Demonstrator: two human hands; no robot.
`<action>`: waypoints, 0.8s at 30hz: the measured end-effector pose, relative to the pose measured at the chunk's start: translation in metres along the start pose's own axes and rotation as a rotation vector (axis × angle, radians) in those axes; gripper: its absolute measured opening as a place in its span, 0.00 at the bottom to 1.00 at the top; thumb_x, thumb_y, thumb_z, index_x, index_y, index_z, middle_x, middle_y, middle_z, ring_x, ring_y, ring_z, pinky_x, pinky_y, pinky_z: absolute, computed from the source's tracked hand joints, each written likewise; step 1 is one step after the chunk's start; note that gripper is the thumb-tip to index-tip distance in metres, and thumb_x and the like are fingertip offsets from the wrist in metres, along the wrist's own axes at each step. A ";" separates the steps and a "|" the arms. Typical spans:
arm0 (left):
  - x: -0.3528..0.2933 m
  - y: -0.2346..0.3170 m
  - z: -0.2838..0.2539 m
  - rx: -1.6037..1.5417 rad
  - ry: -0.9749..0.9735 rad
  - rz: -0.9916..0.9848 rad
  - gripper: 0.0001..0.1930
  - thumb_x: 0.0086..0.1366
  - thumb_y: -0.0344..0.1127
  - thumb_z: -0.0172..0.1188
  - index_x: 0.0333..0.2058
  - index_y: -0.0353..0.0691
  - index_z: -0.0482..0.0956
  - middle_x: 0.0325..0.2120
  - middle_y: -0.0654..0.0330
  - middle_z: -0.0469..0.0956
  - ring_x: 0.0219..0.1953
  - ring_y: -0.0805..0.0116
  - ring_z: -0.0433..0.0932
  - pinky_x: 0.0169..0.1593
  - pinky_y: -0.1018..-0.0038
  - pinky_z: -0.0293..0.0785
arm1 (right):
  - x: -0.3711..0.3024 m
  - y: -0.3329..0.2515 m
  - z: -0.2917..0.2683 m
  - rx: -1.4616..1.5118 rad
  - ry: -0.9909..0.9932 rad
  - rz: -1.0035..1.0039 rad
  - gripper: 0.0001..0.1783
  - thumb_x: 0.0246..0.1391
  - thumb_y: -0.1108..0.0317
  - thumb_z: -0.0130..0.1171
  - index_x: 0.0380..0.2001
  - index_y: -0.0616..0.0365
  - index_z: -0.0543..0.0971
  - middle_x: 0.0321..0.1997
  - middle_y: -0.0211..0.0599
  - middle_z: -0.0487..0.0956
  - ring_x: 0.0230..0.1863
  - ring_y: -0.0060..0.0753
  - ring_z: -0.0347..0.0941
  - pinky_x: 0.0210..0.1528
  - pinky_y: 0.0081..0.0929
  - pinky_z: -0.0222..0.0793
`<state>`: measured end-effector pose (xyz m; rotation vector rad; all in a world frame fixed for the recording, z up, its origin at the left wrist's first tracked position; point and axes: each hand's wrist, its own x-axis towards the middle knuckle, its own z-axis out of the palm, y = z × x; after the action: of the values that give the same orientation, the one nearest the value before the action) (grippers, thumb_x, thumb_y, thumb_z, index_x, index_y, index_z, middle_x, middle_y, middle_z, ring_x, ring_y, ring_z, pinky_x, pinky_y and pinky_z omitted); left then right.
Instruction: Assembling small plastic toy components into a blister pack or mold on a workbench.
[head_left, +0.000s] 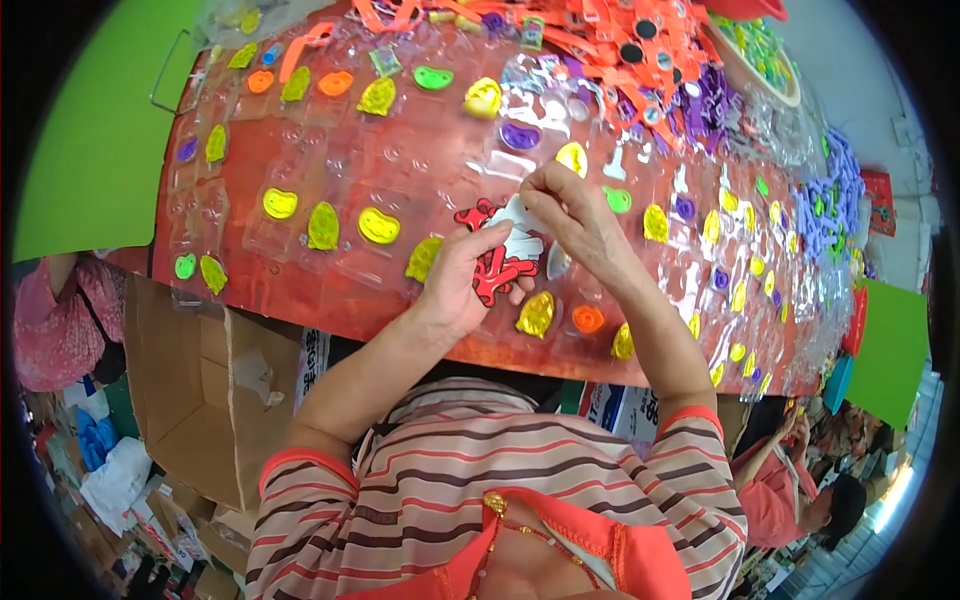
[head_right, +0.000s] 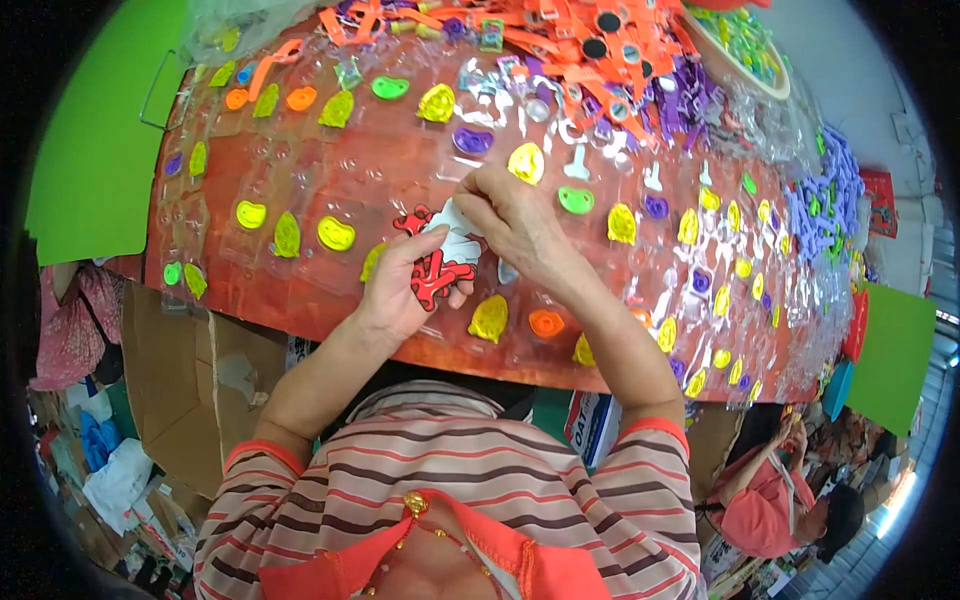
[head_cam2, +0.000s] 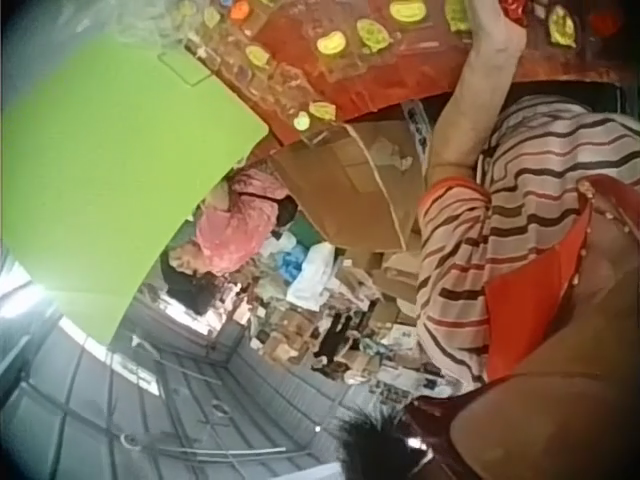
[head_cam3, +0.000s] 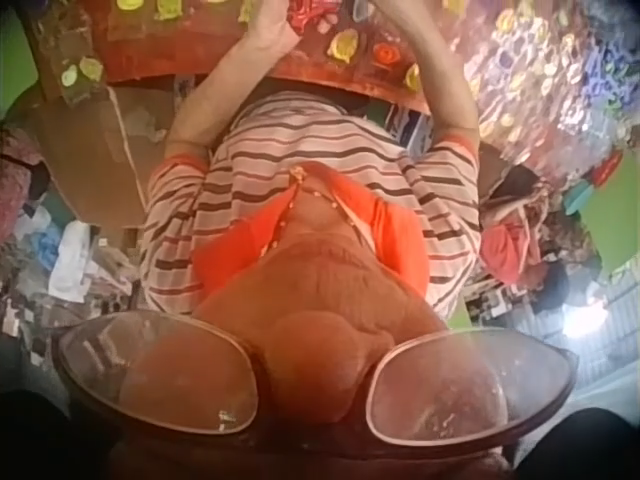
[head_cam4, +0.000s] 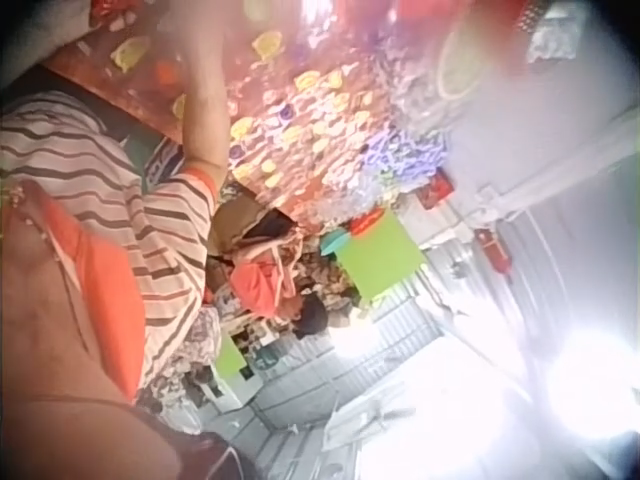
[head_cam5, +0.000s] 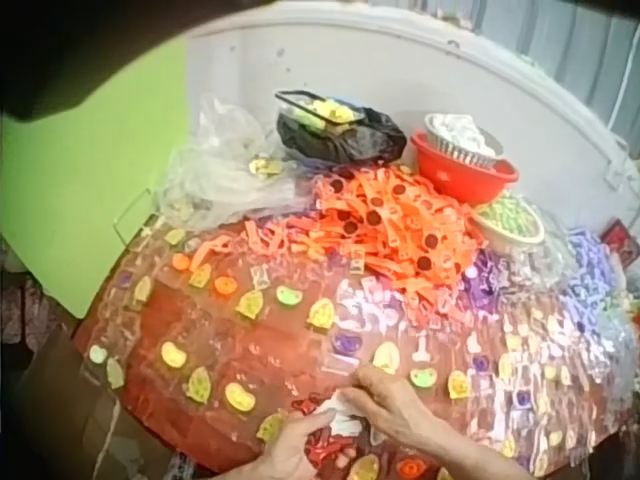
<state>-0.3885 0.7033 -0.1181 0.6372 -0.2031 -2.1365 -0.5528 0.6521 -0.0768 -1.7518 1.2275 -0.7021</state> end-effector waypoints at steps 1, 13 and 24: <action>0.000 0.003 0.002 -0.039 0.023 0.023 0.13 0.66 0.38 0.50 0.40 0.33 0.74 0.28 0.54 0.79 0.22 0.63 0.79 0.19 0.73 0.73 | 0.001 -0.005 0.001 0.020 -0.014 0.067 0.12 0.55 0.65 0.54 0.35 0.66 0.72 0.26 0.40 0.73 0.27 0.30 0.70 0.30 0.28 0.67; 0.011 0.034 -0.009 -0.152 0.069 0.171 0.14 0.66 0.38 0.51 0.42 0.32 0.74 0.29 0.54 0.79 0.24 0.64 0.78 0.22 0.74 0.73 | 0.037 0.005 0.030 0.362 0.004 0.108 0.09 0.58 0.67 0.54 0.32 0.64 0.73 0.26 0.27 0.72 0.30 0.16 0.66 0.32 0.17 0.63; -0.001 0.037 -0.025 -0.162 0.073 0.056 0.13 0.65 0.39 0.51 0.45 0.39 0.70 0.35 0.51 0.79 0.30 0.57 0.80 0.27 0.67 0.78 | 0.062 0.024 -0.031 0.256 0.324 0.086 0.12 0.55 0.62 0.53 0.24 0.60 0.73 0.20 0.25 0.70 0.23 0.17 0.64 0.28 0.17 0.58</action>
<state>-0.3487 0.6832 -0.1259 0.6068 -0.0073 -2.0478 -0.5668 0.5809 -0.0847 -1.4028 1.3509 -1.0723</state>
